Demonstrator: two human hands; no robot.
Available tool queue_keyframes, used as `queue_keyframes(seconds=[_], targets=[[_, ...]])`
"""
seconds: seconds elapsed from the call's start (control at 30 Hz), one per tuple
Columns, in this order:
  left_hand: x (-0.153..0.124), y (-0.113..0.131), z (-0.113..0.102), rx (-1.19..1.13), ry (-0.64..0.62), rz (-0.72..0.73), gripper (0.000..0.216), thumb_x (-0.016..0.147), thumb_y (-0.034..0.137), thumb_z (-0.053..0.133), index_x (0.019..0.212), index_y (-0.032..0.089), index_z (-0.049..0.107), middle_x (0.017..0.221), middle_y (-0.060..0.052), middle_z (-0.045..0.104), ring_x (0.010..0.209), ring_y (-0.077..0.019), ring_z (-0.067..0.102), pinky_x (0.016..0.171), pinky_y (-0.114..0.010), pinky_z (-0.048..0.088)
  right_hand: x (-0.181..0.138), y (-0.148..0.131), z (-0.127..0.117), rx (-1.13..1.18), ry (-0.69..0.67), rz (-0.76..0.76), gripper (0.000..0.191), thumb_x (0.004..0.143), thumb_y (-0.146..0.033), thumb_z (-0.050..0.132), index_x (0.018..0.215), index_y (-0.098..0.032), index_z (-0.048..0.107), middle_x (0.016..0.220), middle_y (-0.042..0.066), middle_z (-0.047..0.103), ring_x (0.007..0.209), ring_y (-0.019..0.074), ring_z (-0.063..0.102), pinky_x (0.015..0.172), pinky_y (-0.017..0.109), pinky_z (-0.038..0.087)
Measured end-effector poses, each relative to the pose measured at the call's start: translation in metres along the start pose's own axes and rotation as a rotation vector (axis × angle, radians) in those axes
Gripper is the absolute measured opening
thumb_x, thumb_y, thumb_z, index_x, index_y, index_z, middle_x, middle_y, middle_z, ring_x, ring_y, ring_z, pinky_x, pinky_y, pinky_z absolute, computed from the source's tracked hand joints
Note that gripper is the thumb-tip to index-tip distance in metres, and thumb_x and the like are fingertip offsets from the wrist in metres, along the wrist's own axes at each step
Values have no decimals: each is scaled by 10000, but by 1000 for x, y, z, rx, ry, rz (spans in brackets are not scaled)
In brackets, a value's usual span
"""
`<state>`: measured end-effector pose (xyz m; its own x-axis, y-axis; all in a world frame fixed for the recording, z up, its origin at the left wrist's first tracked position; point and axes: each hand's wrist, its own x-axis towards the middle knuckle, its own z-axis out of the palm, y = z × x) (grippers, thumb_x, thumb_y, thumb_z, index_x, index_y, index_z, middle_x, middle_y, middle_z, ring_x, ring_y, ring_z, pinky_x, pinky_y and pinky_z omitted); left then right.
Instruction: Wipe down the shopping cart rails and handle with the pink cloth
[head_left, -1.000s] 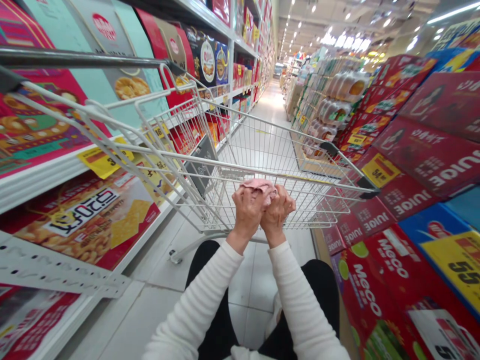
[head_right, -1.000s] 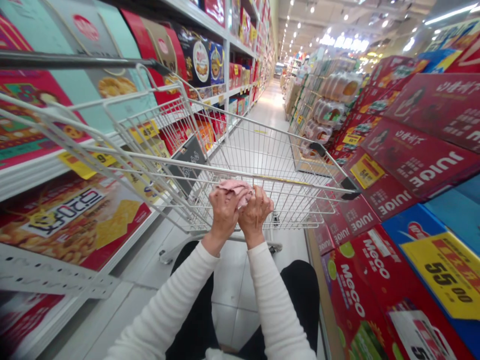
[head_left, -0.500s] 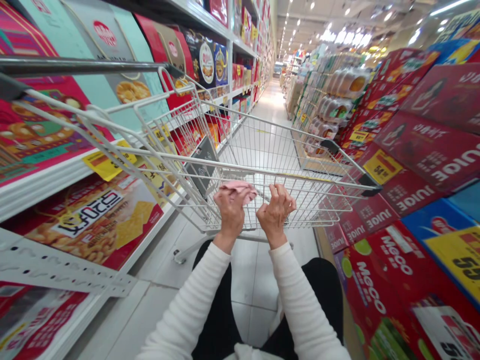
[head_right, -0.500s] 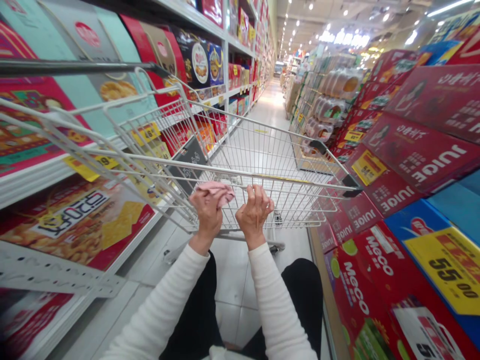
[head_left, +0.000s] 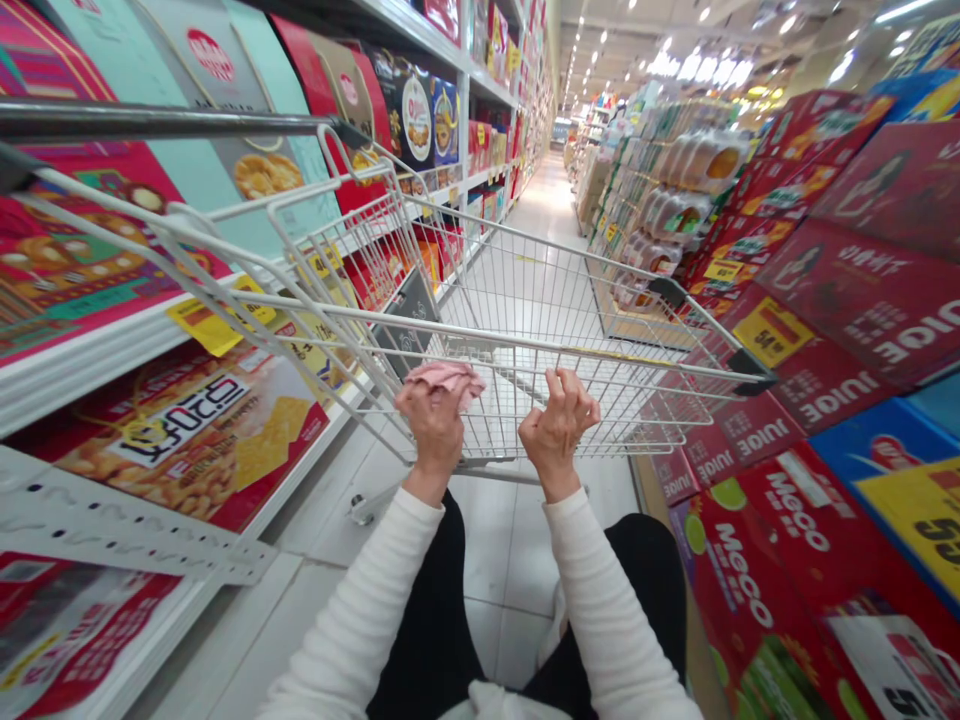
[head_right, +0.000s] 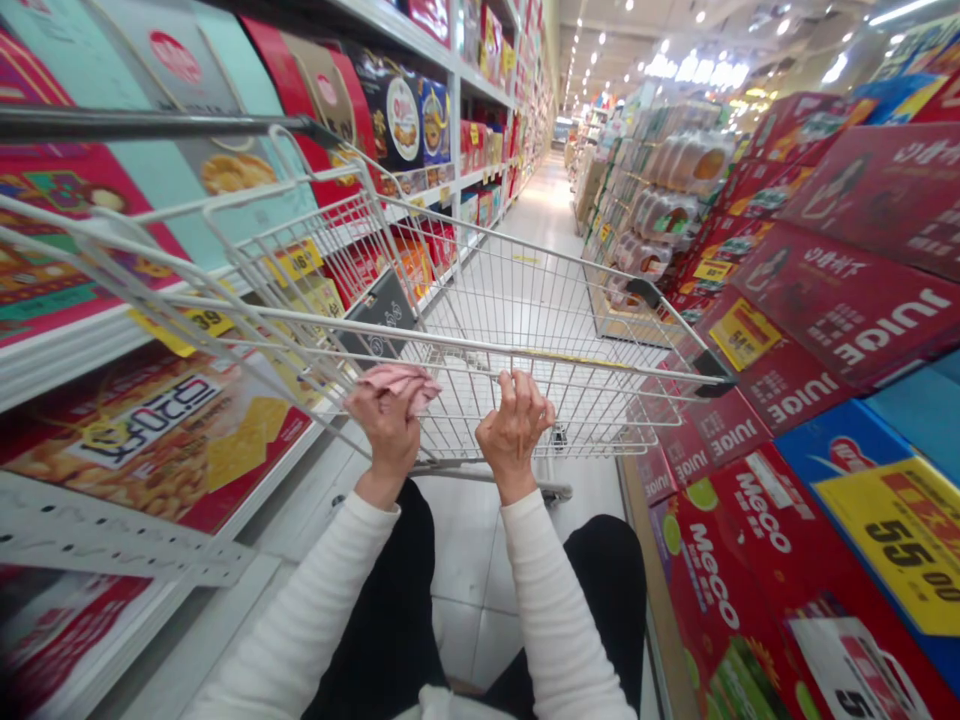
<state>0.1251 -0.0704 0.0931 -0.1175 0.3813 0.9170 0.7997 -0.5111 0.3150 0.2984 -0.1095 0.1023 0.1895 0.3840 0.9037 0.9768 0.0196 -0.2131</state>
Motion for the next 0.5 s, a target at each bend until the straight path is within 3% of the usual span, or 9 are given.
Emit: queue_keyframes(seconds=[0.1,0.17,0.37,0.43,0.5], targets=[[-29,-6,-2,-16,-187,115,304,973,193,501,1100,285,761,1096,-116,584,1084,-254,480,965,-424,416,0,3,-2,-3,-34,-21,677,726,-25,491,1383,-186,491,1310,132,648,1287,250,551,1065,431,265],[-27,-14,-9,-42,-223,157,301,963,182,528,1100,313,761,1083,-102,593,1074,-250,481,962,-416,409,-1,4,-4,-5,-49,-35,659,734,-29,490,1375,-180,493,1326,135,642,1284,246,555,1069,427,264],[36,-29,-22,34,101,-34,279,958,229,515,1095,233,757,1144,-127,530,1186,-294,451,1063,-519,367,-2,2,-4,-5,-18,-29,649,732,-35,495,1366,-171,495,1318,136,647,1279,248,549,1064,421,267],[36,-32,-17,60,126,-63,265,960,264,525,1074,226,761,1120,-127,525,1174,-295,451,1059,-527,367,-2,1,-5,0,-40,-19,677,727,-31,491,1388,-178,482,1331,137,637,1293,245,542,1072,426,258],[15,-35,-12,78,46,-49,259,971,315,536,1026,230,775,1063,-123,543,1130,-288,459,1028,-508,383,-2,1,-7,7,-66,-14,694,723,-31,487,1399,-187,476,1331,134,633,1300,244,536,1079,433,250]])
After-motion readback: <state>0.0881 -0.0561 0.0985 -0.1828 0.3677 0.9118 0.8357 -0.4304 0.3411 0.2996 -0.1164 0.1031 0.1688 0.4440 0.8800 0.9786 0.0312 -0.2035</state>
